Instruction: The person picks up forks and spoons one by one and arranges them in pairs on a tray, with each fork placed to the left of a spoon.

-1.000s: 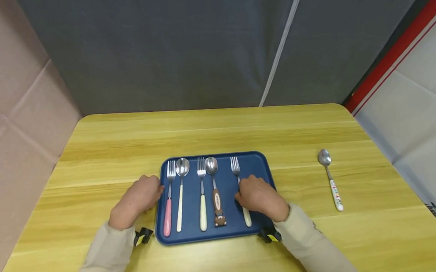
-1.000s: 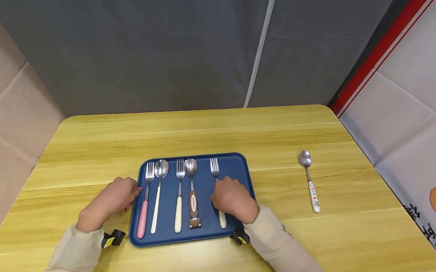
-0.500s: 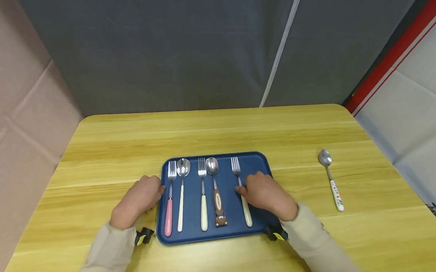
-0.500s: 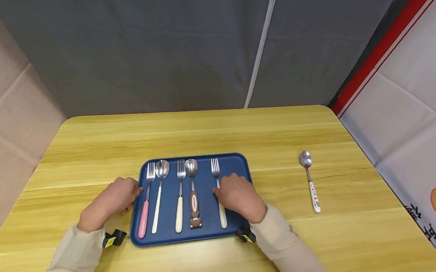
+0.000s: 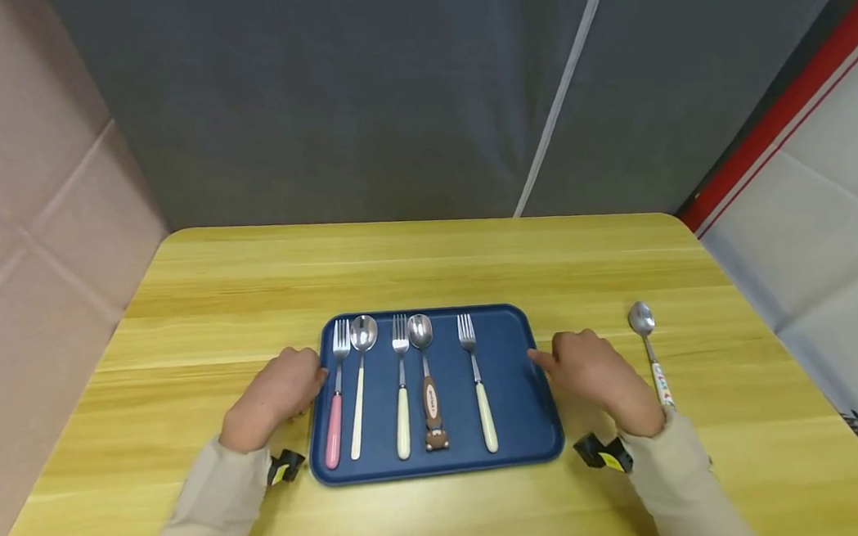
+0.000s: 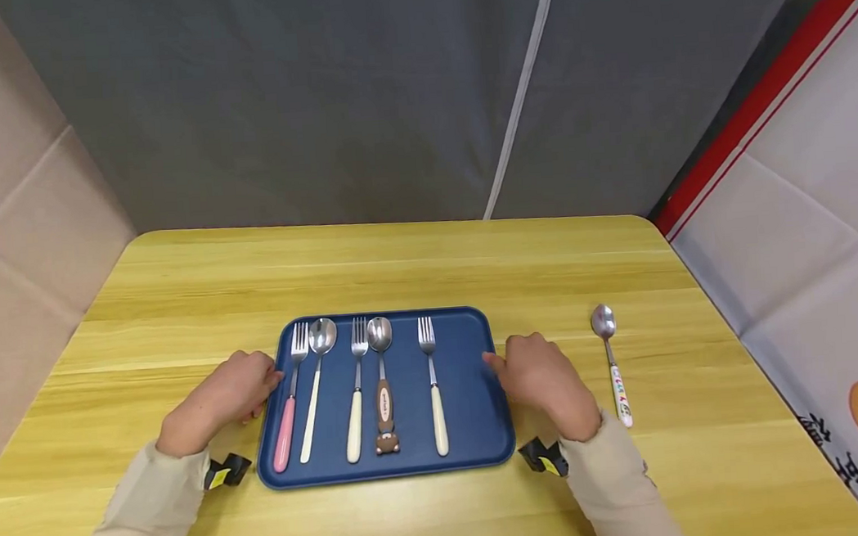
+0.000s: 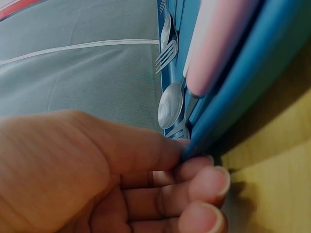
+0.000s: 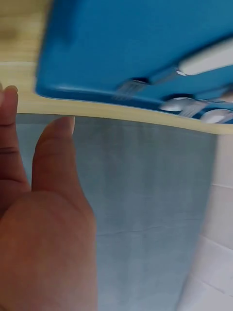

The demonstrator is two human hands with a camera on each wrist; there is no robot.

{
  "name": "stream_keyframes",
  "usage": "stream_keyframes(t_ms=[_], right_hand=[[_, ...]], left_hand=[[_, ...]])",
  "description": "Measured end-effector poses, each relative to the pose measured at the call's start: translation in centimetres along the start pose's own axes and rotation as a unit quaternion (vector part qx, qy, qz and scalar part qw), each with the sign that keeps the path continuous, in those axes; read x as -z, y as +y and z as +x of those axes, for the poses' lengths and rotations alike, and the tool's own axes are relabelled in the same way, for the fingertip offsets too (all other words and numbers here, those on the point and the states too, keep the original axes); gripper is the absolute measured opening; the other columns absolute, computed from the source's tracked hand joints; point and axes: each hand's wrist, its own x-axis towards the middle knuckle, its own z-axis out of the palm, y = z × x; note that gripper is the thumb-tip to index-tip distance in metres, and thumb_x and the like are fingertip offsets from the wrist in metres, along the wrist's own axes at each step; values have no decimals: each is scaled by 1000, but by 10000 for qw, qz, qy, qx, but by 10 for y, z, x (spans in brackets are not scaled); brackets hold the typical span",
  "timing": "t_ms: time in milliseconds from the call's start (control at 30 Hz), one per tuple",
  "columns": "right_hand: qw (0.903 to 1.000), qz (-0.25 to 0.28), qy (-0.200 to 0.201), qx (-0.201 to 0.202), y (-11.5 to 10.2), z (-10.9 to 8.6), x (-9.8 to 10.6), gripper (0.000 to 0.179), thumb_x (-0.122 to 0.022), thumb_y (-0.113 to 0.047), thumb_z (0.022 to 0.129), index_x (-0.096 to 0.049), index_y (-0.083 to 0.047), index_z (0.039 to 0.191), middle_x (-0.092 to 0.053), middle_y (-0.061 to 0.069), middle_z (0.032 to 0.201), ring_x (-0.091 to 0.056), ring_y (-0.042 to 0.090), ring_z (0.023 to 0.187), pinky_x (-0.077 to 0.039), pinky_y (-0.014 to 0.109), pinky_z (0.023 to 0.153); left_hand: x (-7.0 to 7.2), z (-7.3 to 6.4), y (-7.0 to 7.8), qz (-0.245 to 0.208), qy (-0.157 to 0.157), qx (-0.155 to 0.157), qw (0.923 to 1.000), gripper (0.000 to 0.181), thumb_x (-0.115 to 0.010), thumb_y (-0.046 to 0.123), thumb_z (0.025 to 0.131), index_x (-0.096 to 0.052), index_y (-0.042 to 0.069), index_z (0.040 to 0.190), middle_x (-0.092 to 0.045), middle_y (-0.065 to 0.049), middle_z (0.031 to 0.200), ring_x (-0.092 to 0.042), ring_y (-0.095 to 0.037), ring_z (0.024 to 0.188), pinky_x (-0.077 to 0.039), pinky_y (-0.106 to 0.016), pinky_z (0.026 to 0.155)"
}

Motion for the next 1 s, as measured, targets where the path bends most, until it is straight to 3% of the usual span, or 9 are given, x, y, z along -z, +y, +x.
stream_keyframes(t_ms=[167, 333, 500, 733, 1000], right_hand=[[10000, 22, 53, 79, 30, -6, 5, 45, -50, -30, 100, -45, -9, 60, -37, 1, 52, -35, 14, 45, -32, 29, 48], [9999, 41, -8, 106, 56, -9, 15, 44, -48, -30, 100, -45, -9, 62, -41, 0, 52, -40, 15, 46, -34, 31, 49], [9994, 74, -328, -123, 79, -11, 29, 42, -46, -32, 101, -50, -7, 67, -50, 1, 50, -47, 16, 46, -39, 33, 54], [9960, 146, -868, -182, 108, -11, 33, 49, -44, -33, 102, -52, -8, 60, -43, -2, 46, -44, 14, 43, -41, 34, 63], [9867, 816, -1093, -886, 129, -6, 34, 45, -47, -35, 99, -54, -6, 65, -55, 3, 54, -50, 12, 44, -48, 32, 56]], left_hand=[[-1, 1, 0, -15, -2, 16, 10000, 27, -47, 10, 98, -58, 3, 73, -51, -6, 53, -49, -16, 42, -40, -27, 42], [-2, 1, 1, -69, -51, 71, 9999, 27, -47, 10, 98, -58, 3, 75, -51, -6, 54, -49, -16, 42, -40, -27, 42], [-2, -1, 0, -103, -38, 56, 9999, 27, -47, 9, 98, -57, 3, 74, -50, -6, 54, -49, -16, 41, -40, -27, 42], [-2, -1, -3, -40, 8, -14, 10000, 29, -48, 9, 98, -56, 4, 70, -49, -5, 52, -48, -16, 40, -40, -27, 42], [-4, 1, -4, -111, -55, -11, 9999, 29, -48, 9, 98, -56, 4, 71, -50, -5, 53, -48, -16, 41, -40, -27, 43]])
